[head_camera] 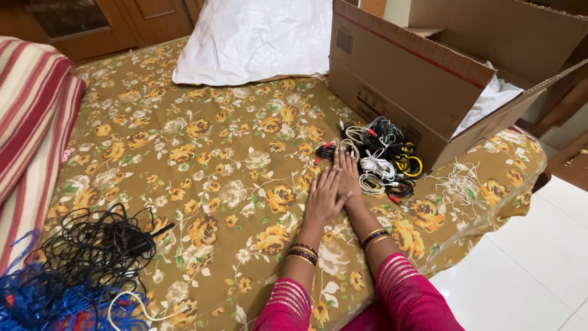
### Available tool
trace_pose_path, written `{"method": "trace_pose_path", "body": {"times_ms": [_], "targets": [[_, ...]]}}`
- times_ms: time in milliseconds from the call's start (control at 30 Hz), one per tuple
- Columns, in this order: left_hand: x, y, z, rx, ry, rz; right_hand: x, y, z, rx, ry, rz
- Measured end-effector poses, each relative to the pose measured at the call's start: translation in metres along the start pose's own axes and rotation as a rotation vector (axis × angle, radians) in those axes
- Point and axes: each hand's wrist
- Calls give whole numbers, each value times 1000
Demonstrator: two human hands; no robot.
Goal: The person sits on a bed and organizes a large pile of tangled electrical cables. They pick up individual cables, untangle them, and coil them into neat bundles. The person handles white, black, blue, and yellow cables, placing the finished coils into a cardboard box to the right.
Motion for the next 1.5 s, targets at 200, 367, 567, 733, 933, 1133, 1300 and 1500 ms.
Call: {"method": "trace_pose_path", "body": {"times_ms": [200, 367, 567, 733, 933, 1133, 1300, 1500], "targets": [[1, -19, 0, -90, 68, 149, -10, -6, -1, 5, 46, 86], [-33, -85, 27, -478, 304, -78, -21, -43, -11, 12, 168, -125], [-102, -209, 101, -330, 242, -101, -32, -114, -62, -186, 307, -116], [-149, -311, 167, -217, 257, 30, -82, -208, -131, -313, 457, -126], [-195, -385, 163, -437, 39, 298, -170, -266, -234, -431, 882, -396], [-234, -418, 160, -550, 309, 524, -225, -258, -299, -399, 869, -714], [-229, -433, 156, -620, 369, 336, -181, -234, -282, -181, 1111, -871], [-229, -421, 155, -638, 338, 407, -142, -160, -106, 368, 2092, -372]]}}
Point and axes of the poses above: each hand's wrist, its own y-axis towards the middle knuckle, its own x-axis out of the palm, z = x × y, and after that the axes turned 13 degrees about x, right-handed
